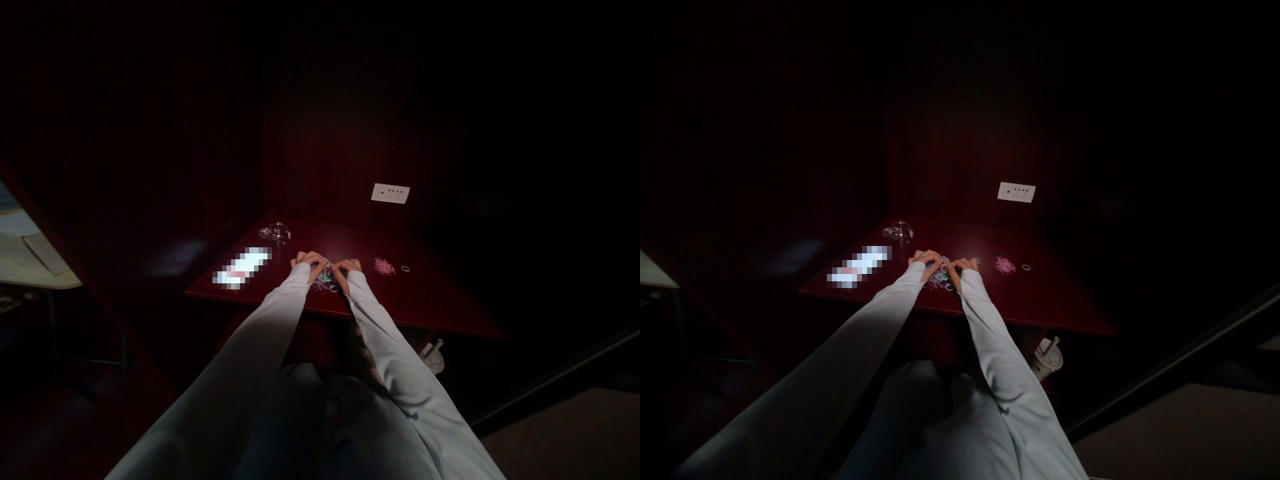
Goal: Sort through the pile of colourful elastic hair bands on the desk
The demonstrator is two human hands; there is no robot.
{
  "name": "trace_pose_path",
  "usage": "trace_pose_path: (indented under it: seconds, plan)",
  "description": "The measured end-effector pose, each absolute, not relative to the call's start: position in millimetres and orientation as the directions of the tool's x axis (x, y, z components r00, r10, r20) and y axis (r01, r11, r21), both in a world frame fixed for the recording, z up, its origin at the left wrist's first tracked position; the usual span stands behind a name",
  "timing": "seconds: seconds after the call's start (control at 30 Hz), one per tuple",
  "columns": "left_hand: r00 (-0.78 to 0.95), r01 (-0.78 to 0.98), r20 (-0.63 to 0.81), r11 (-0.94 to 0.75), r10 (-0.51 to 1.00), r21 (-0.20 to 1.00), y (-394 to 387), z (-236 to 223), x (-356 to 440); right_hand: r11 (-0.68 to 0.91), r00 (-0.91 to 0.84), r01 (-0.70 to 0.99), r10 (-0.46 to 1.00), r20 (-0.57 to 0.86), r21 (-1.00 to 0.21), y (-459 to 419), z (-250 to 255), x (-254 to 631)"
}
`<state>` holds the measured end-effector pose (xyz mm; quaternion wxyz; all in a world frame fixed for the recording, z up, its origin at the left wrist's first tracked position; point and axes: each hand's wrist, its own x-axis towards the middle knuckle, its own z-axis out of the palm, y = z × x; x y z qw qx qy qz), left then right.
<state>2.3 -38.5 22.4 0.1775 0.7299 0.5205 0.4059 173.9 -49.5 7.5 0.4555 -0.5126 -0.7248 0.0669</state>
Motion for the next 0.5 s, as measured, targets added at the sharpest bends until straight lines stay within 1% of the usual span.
trace_pose_path:
  seconds: [0.23,0.37,0.5]
  plan:
    - [0.138,0.601,0.441,-0.429,0.887,0.675,-44,24,0,0.490,-0.105,0.660,0.811,0.576,-0.570,-59,14,178]
    - [0.117,0.607,0.439,-0.414,0.891,0.678,-43,24,3,0.453,-0.093,0.653,0.843,0.529,-0.607,-57,20,176]
    - [0.114,0.608,0.424,-0.400,0.899,0.686,-46,27,5,0.449,-0.120,0.659,0.855,0.505,-0.603,-58,27,172]
